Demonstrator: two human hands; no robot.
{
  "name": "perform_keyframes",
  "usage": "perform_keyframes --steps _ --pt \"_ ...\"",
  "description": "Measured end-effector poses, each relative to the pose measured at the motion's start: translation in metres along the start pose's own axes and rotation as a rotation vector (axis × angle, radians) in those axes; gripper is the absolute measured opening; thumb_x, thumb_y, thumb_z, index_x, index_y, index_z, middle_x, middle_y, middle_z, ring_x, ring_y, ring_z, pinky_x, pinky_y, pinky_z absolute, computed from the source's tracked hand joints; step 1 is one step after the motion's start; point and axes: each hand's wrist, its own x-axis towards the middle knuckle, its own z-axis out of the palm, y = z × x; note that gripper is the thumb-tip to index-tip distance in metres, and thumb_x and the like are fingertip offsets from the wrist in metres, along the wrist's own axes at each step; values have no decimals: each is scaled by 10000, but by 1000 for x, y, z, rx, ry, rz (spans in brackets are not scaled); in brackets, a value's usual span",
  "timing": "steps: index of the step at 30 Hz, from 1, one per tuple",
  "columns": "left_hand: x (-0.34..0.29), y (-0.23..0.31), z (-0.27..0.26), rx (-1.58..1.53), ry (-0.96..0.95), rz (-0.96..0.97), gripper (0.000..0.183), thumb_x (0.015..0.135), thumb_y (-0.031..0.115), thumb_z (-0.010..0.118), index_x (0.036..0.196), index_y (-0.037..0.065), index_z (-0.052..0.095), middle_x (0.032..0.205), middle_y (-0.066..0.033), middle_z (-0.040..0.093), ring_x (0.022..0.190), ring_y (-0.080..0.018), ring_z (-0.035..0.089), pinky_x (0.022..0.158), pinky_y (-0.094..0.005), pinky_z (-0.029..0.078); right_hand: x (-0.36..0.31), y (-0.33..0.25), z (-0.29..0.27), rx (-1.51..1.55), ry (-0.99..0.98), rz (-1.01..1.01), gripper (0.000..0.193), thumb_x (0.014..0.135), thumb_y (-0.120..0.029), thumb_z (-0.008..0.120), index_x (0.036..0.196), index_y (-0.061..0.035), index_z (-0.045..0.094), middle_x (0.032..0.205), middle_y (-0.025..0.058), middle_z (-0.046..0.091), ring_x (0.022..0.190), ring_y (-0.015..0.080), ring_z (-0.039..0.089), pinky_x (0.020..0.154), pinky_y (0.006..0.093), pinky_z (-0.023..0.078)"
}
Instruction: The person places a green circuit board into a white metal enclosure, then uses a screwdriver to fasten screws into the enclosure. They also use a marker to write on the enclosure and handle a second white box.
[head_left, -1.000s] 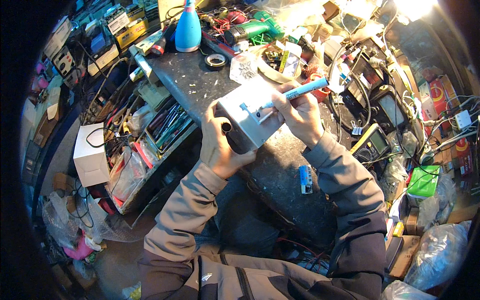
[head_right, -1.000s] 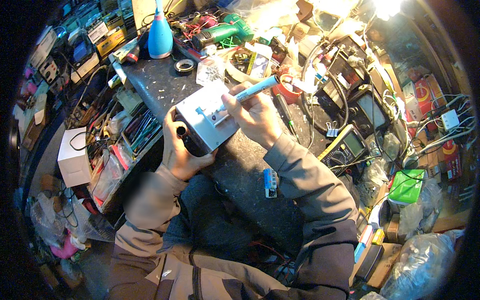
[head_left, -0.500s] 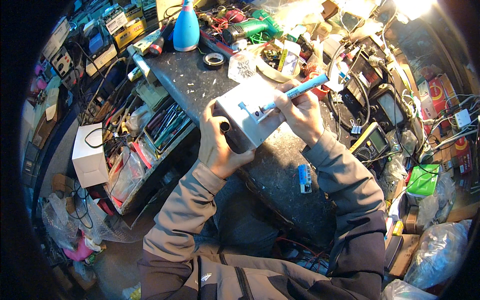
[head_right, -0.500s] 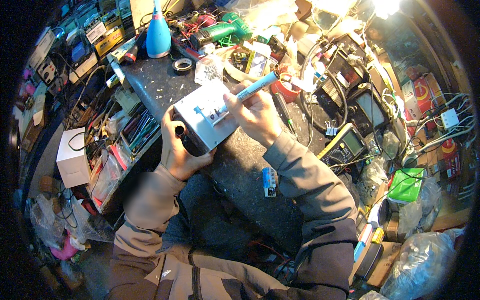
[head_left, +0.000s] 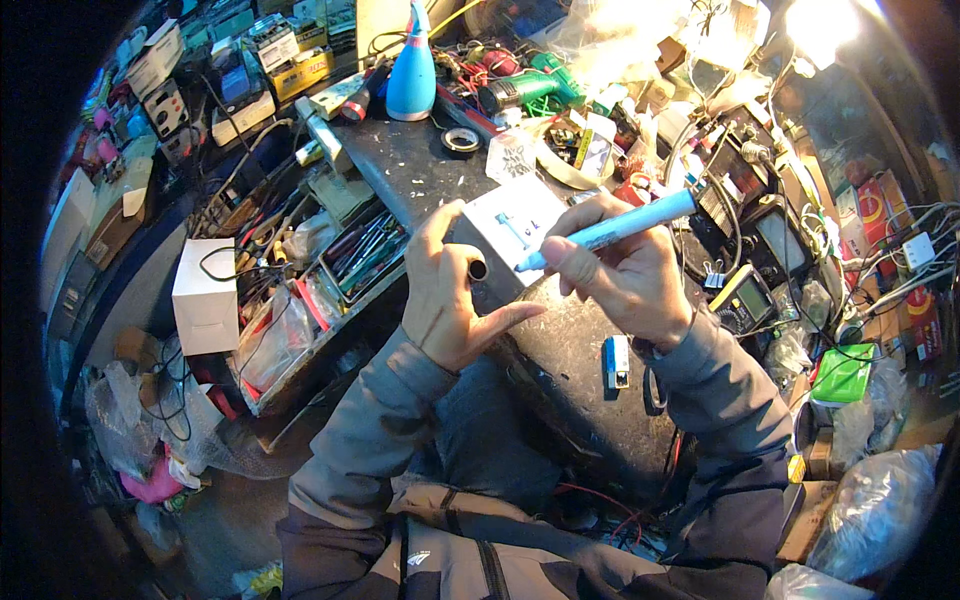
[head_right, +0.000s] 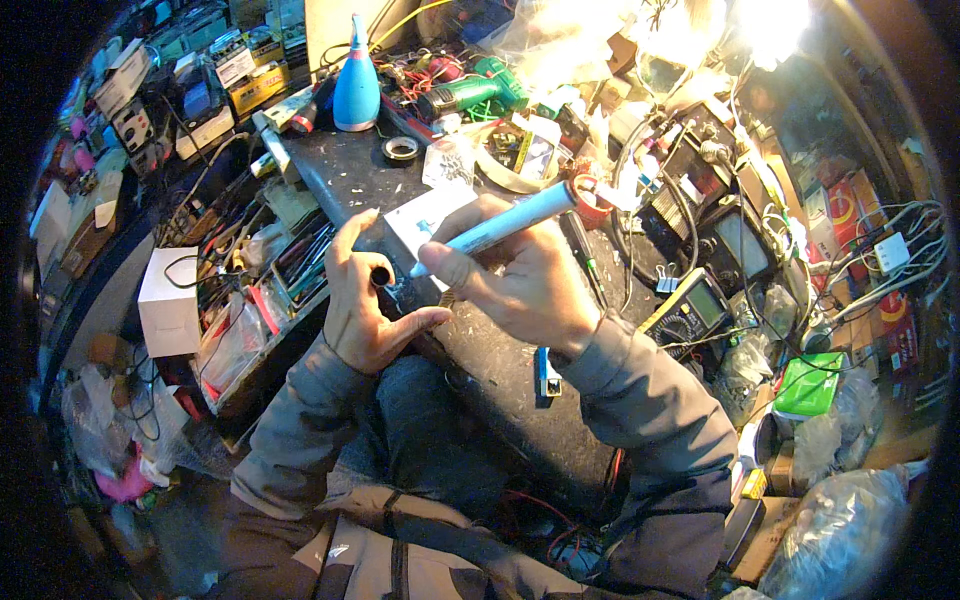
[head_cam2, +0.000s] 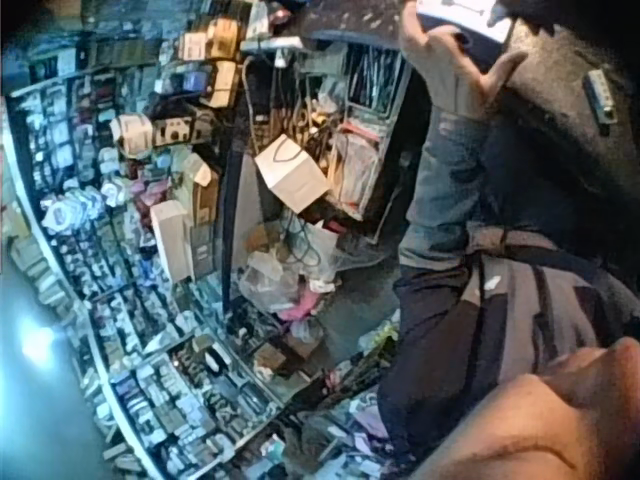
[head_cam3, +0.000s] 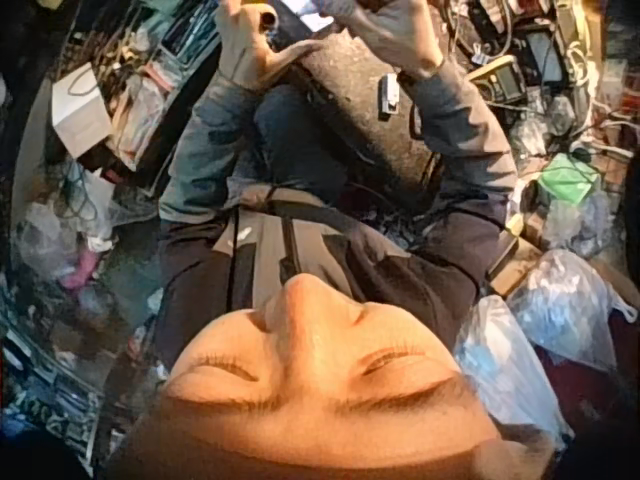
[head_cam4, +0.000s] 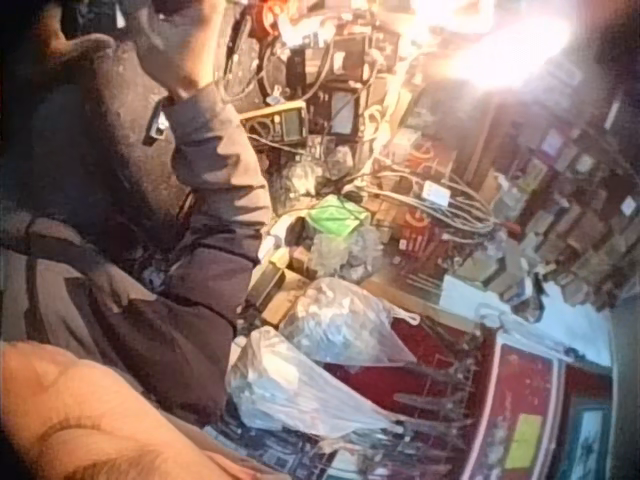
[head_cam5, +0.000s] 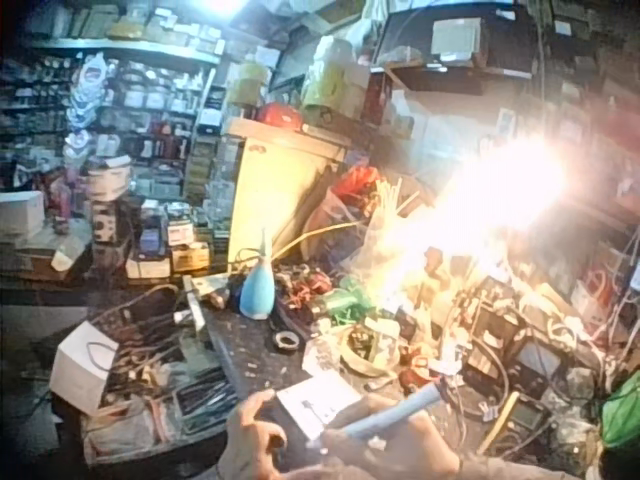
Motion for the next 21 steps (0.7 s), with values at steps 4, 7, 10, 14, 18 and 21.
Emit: perform_keyframes --steps 4,7,10,14,18,21 --pt "3 22 -18 -25 -1 1 617 770 477 809 1025 12 493 1271 -278 455 1162 -414 472 994 -497 403 -10 -14 17 -42 26 -63 172 915 -166 730 975 -27 648 797 13 636 715 68 598 626 233 493" --pt "4 31 -30 -31 9 74 619 732 400 853 1053 26 480 1226 -237 487 1099 -382 500 943 -470 431 -14 -15 23 -79 5 -27 173 899 -163 742 968 -29 657 798 25 649 725 82 618 637 246 498" --pt "2 37 -35 -28 -197 12 371 826 265 756 1010 36 529 977 -182 571 942 -363 561 810 -454 464 -20 -15 29 -208 -12 -118 178 867 -138 775 959 -26 673 819 35 671 734 96 631 650 259 511" --pt "-11 48 -41 -172 -180 -93 256 813 180 725 965 49 566 803 -149 608 713 -350 634 619 -422 518 -28 -20 34 -253 -109 -149 184 812 -67 812 949 -18 699 860 54 695 780 124 652 703 271 528" --pt "-22 63 -53 -540 -255 -215 357 818 148 688 1150 36 617 913 -256 675 852 -423 674 728 -466 559 -33 -26 37 -165 -211 -134 246 738 -12 845 937 -15 700 857 64 683 789 135 633 724 276 512" --pt "-23 72 -61 -641 -438 -310 439 824 96 699 1251 52 609 923 -232 673 820 -353 700 714 -377 552 -38 -26 45 -118 -264 -51 259 718 -34 861 912 -25 690 809 42 650 725 114 587 678 255 475"
